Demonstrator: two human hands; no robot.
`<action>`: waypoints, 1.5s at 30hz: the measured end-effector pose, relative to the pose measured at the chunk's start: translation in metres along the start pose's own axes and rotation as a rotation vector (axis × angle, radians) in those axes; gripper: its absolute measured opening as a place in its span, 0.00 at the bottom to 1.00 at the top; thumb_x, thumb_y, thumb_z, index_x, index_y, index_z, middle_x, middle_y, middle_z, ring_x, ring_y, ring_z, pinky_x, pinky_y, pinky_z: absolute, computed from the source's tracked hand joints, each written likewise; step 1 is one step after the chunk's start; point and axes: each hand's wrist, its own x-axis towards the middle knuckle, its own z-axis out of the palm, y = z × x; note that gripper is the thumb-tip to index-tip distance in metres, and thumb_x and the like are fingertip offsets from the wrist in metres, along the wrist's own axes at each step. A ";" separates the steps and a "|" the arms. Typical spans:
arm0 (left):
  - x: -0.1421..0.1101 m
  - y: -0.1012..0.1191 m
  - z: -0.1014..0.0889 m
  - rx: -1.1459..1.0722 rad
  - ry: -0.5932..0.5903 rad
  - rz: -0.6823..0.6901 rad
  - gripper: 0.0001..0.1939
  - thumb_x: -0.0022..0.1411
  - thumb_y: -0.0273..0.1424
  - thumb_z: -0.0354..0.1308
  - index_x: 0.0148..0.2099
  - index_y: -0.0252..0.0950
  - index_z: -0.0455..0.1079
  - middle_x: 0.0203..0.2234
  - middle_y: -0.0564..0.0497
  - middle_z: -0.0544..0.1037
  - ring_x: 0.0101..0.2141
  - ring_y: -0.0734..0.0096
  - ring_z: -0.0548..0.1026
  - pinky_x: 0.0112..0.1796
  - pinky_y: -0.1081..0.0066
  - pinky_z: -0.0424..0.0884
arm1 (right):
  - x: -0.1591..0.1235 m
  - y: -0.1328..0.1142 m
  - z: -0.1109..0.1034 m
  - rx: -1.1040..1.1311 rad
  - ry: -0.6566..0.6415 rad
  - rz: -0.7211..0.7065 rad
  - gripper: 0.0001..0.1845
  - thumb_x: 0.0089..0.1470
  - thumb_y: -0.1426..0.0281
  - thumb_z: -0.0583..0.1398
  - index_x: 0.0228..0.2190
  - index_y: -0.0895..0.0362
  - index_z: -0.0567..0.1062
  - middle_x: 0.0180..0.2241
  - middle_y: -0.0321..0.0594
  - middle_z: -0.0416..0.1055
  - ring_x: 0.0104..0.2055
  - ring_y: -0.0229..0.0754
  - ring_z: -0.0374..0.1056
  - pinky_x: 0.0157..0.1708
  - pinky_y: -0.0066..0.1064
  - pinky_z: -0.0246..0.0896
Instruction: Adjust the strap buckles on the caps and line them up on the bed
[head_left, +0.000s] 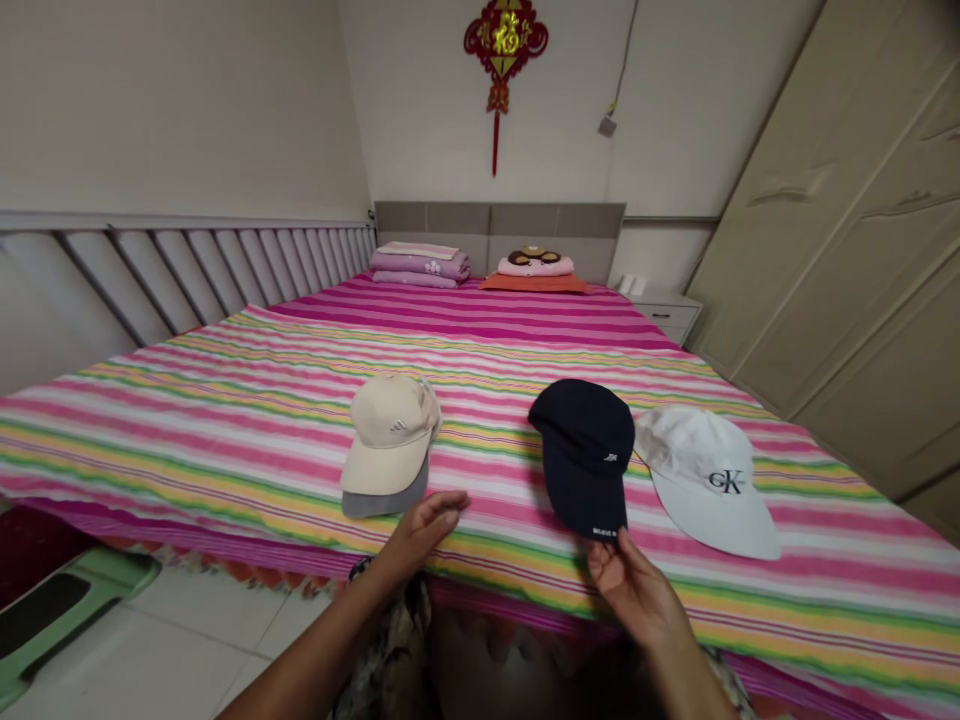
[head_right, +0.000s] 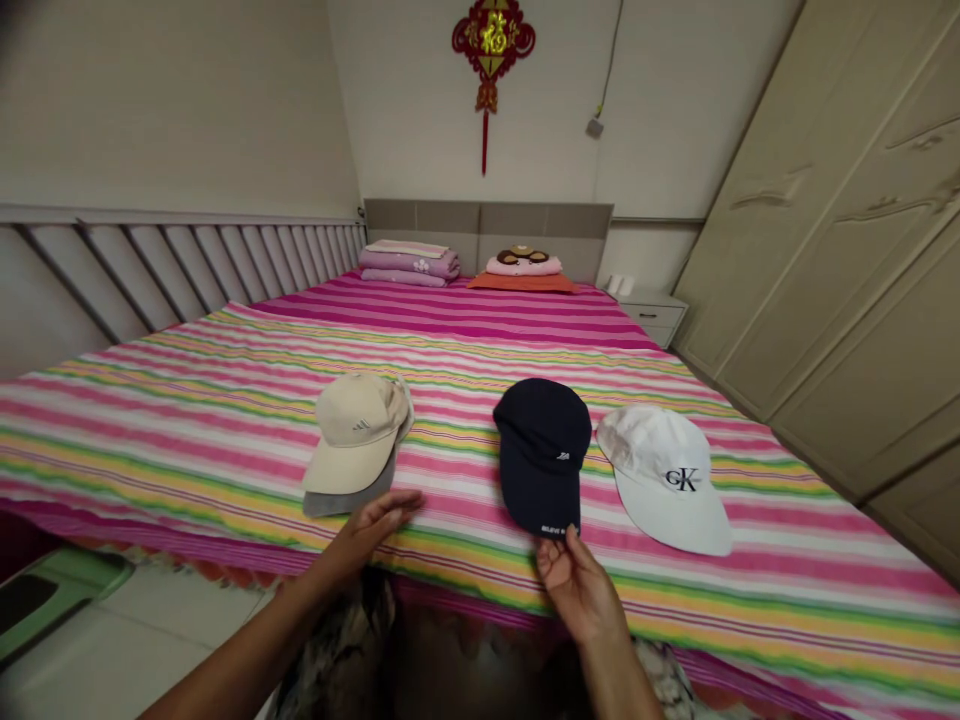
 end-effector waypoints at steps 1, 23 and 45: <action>0.007 0.006 0.012 -0.225 -0.025 -0.052 0.25 0.54 0.45 0.53 0.49 0.33 0.64 0.46 0.38 0.70 0.49 0.58 0.66 0.49 0.59 0.59 | -0.007 0.008 -0.002 -0.006 -0.063 0.006 0.08 0.40 0.76 0.65 0.25 0.56 0.71 0.22 0.30 0.73 0.22 0.32 0.67 0.24 0.23 0.67; 0.010 0.075 0.064 -0.535 -0.329 -0.116 0.09 0.38 0.29 0.63 0.25 0.30 0.68 0.14 0.55 0.68 0.15 0.82 0.62 0.18 0.81 0.54 | -0.074 -0.004 0.069 -0.832 -0.668 -0.116 0.14 0.48 0.58 0.58 0.25 0.57 0.69 0.20 0.34 0.65 0.21 0.33 0.59 0.23 0.25 0.54; 0.004 0.083 0.065 -0.291 -0.512 -0.371 0.13 0.34 0.30 0.67 0.25 0.30 0.70 0.15 0.57 0.68 0.17 0.83 0.62 0.21 0.79 0.56 | -0.091 -0.004 0.075 -0.952 -0.670 -0.123 0.15 0.48 0.60 0.58 0.23 0.59 0.66 0.17 0.30 0.59 0.15 0.27 0.46 0.15 0.22 0.38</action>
